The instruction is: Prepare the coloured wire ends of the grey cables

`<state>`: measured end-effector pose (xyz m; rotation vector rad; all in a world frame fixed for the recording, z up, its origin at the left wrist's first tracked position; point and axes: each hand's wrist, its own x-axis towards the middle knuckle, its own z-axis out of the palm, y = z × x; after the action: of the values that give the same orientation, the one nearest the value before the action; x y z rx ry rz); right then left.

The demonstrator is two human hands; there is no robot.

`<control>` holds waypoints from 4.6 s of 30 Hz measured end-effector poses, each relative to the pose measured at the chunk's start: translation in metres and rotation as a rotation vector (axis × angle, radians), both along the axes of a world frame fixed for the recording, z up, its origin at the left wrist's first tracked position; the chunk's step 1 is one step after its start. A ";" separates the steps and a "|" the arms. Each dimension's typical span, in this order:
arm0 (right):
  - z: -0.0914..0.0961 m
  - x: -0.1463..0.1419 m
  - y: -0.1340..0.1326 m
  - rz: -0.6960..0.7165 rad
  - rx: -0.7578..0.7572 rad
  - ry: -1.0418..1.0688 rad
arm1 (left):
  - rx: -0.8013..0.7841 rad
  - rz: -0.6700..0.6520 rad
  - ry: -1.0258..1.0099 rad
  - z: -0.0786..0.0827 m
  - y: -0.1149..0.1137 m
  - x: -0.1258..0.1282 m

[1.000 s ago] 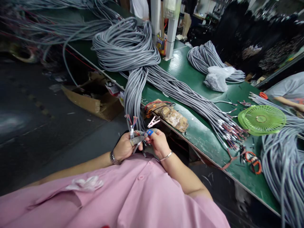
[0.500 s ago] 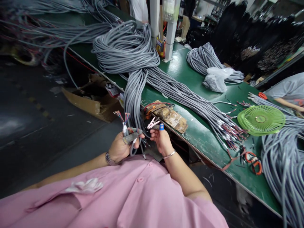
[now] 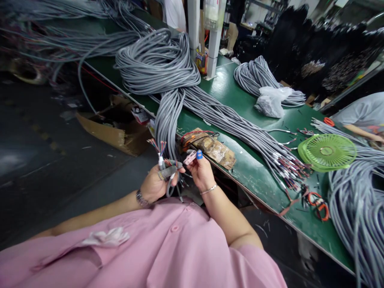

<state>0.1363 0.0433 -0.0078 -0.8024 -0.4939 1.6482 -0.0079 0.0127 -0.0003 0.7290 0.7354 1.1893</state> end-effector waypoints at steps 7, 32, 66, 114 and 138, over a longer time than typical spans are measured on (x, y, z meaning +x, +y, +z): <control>-0.002 0.002 -0.004 0.073 -0.074 0.090 | 0.008 -0.014 -0.020 -0.006 -0.003 -0.001; 0.002 0.020 -0.012 0.158 -0.105 0.010 | -0.046 0.068 0.083 0.000 -0.015 -0.005; -0.002 0.027 -0.043 0.195 0.009 -0.211 | -0.174 0.083 0.178 0.005 -0.027 0.002; -0.019 0.053 -0.043 0.037 0.134 -0.531 | -0.075 -0.080 0.324 -0.019 -0.017 0.010; 0.032 0.012 -0.055 0.372 0.247 -0.511 | 0.129 -0.315 0.445 -0.014 -0.034 -0.016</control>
<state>0.1484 -0.0119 0.0239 -0.9867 -1.2433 1.6635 -0.0243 -0.0217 -0.0138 1.1935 0.8747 0.7980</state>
